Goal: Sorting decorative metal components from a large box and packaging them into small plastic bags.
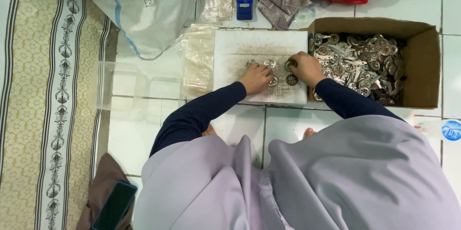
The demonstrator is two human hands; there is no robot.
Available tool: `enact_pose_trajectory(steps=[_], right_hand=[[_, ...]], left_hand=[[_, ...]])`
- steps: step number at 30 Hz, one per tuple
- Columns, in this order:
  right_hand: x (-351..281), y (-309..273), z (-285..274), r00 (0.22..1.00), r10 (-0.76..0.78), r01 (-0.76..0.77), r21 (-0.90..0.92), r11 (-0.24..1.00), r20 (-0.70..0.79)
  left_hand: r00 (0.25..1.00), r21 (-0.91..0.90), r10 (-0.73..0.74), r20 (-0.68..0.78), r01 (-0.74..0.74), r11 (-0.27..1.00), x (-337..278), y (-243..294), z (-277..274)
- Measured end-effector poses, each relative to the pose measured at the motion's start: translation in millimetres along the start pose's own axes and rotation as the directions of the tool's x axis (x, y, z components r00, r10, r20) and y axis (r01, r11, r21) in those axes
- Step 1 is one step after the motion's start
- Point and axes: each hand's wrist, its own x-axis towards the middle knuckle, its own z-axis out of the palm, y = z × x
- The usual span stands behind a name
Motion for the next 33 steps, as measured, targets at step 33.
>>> enact_pose_trajectory(steps=[33], right_hand=[[-74, 156, 35, 0.977, 0.174, -0.175, 0.000, 0.985, 0.125]], left_hand=[[0.903, -0.002, -0.070, 0.424, 0.078, 0.997, 211, 98, 173]])
